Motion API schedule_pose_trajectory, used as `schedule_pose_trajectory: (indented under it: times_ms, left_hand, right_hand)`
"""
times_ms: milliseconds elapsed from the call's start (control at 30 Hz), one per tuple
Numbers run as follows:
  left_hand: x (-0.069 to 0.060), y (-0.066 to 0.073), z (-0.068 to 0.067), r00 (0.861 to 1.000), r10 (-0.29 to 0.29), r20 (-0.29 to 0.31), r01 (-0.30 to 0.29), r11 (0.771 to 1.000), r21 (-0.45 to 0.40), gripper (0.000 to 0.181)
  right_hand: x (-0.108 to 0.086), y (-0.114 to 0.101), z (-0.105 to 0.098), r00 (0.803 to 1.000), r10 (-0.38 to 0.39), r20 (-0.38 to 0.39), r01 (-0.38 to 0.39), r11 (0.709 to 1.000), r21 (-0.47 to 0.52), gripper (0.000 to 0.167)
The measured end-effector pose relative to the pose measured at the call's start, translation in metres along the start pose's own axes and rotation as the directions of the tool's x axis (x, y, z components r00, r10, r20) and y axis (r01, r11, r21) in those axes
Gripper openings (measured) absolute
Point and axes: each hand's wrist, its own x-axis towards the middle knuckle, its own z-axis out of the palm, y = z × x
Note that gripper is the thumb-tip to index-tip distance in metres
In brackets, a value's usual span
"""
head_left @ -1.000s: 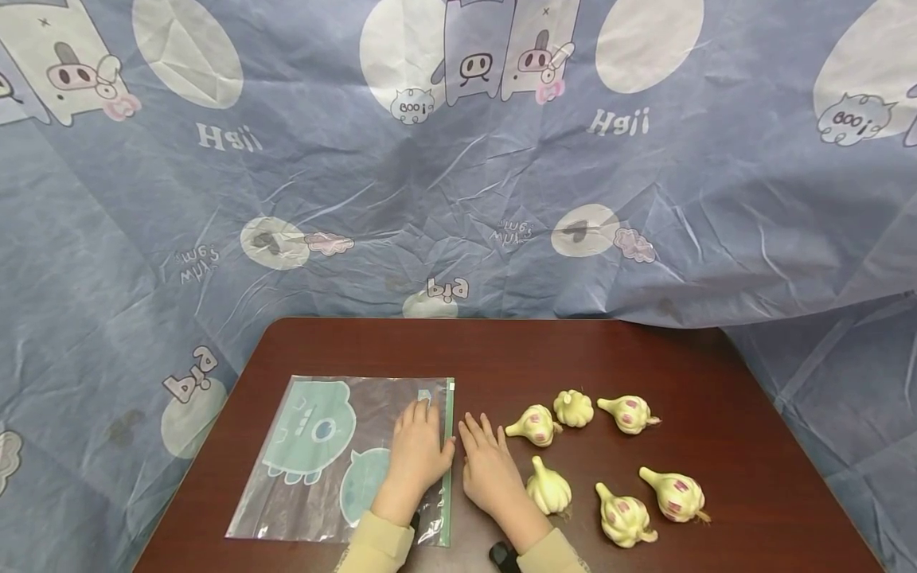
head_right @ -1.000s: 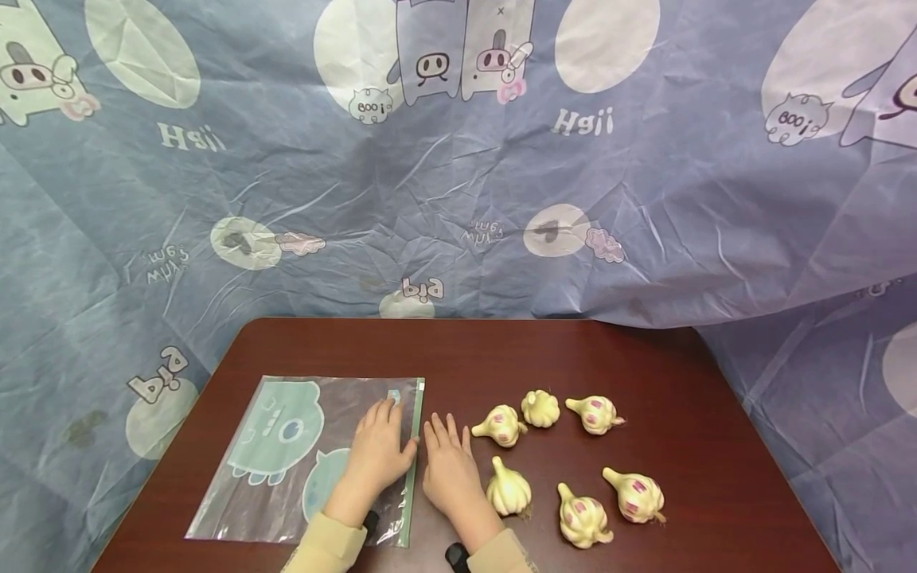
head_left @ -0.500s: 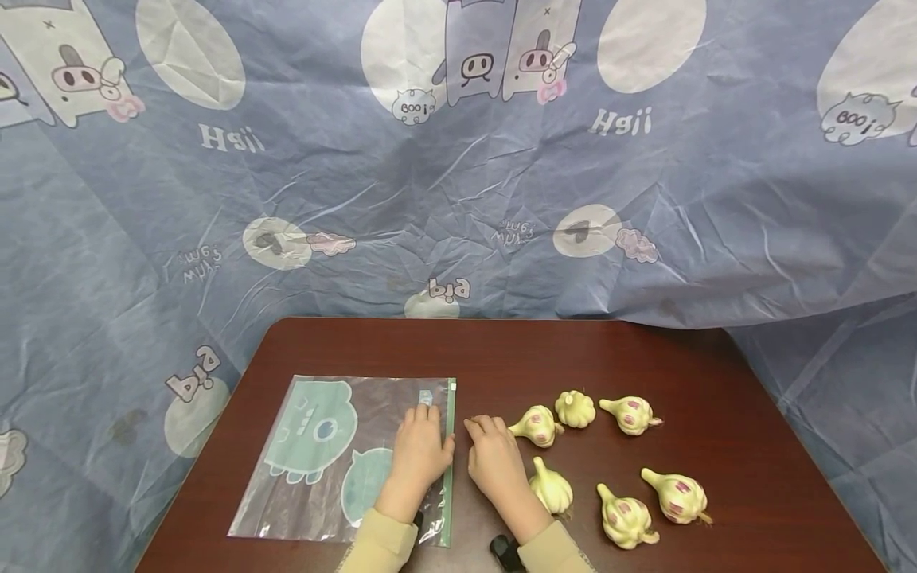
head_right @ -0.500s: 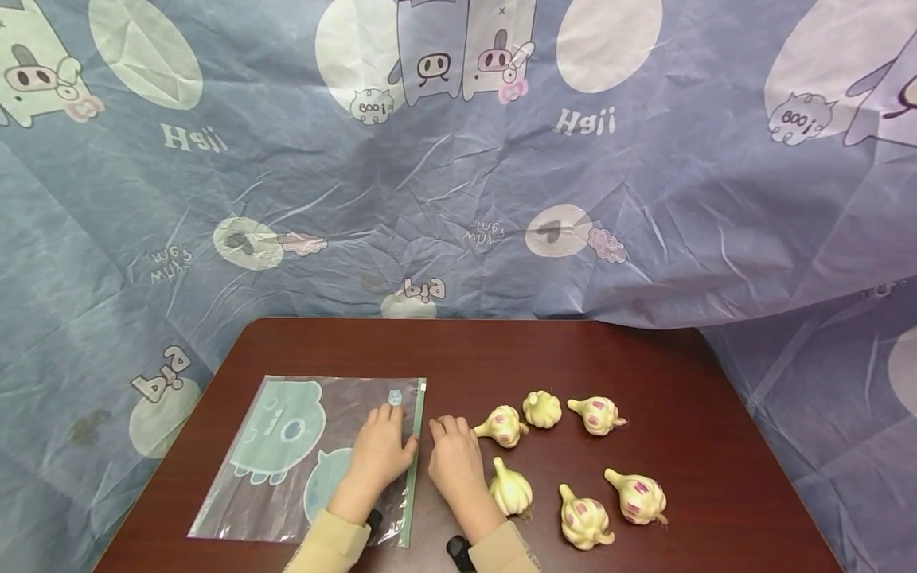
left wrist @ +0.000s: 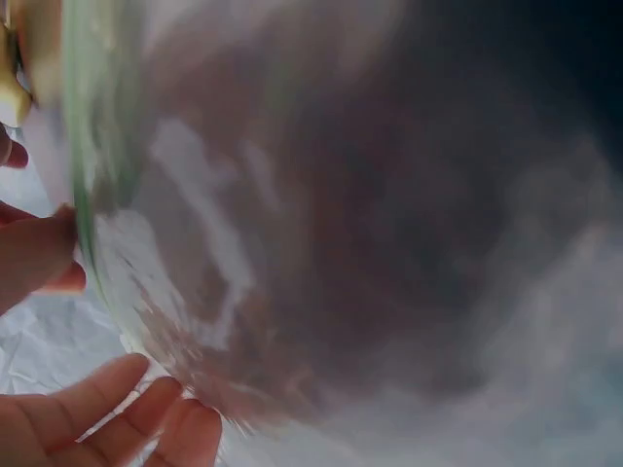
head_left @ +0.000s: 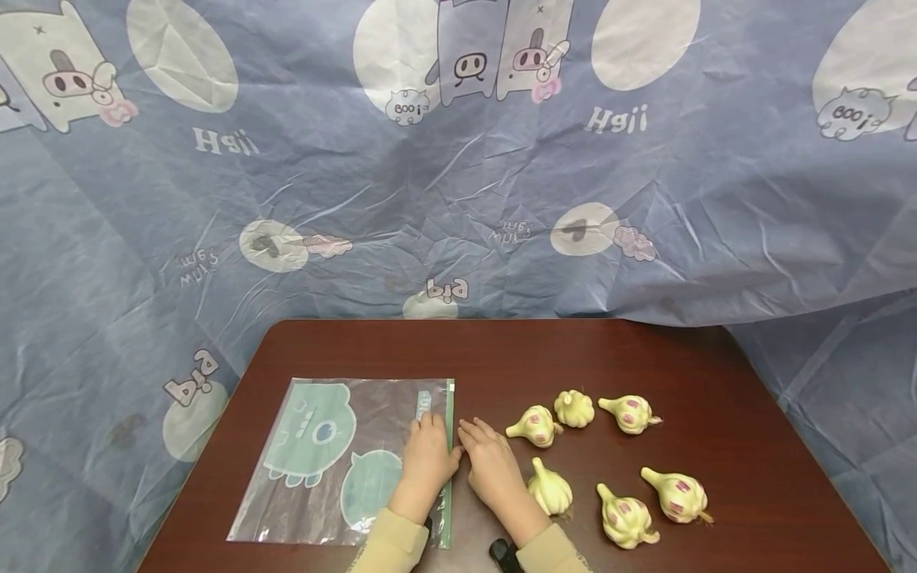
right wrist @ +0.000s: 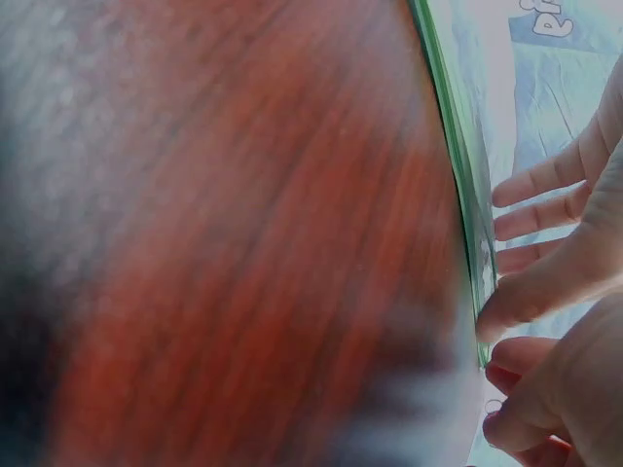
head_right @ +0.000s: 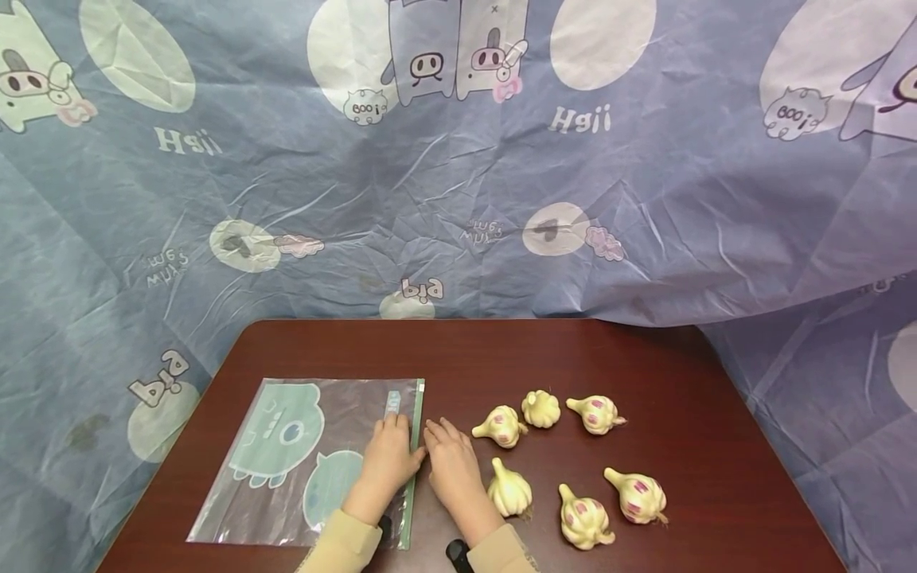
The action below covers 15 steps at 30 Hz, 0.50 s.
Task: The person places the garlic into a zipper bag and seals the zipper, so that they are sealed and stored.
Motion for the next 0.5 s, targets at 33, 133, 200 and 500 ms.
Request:
schedule_pose_trajectory:
  times_ms: [33, 133, 200, 500]
  left_hand:
    - [-0.0004, 0.0007, -0.0001, 1.0, -0.009, 0.001, 0.009, 1.0, -0.004, 0.051]
    - [-0.0018, 0.0017, 0.0003, 1.0, -0.024, 0.001, 0.024, 1.0, -0.006, 0.049]
    - [-0.0022, 0.0016, 0.0006, 1.0, -0.025, 0.002, 0.025, 1.0, -0.006, 0.048]
    - [-0.0017, -0.003, -0.0007, 1.0, -0.002, -0.012, 0.002, 0.999, -0.05, 0.031]
  right_hand:
    - [-0.0003, -0.0002, 0.0002, 1.0, -0.003, 0.008, 0.003, 1.0, -0.001, 0.045]
    - [-0.0007, -0.0013, 0.0, 1.0, -0.008, 0.027, 0.008, 1.0, 0.002, 0.048]
    - [-0.0012, -0.0018, 0.0003, 0.999, -0.006, 0.039, 0.006, 1.0, 0.006, 0.049]
    - [-0.0008, -0.0031, -0.0017, 0.999, -0.027, 0.036, 0.027, 1.0, 0.002, 0.054]
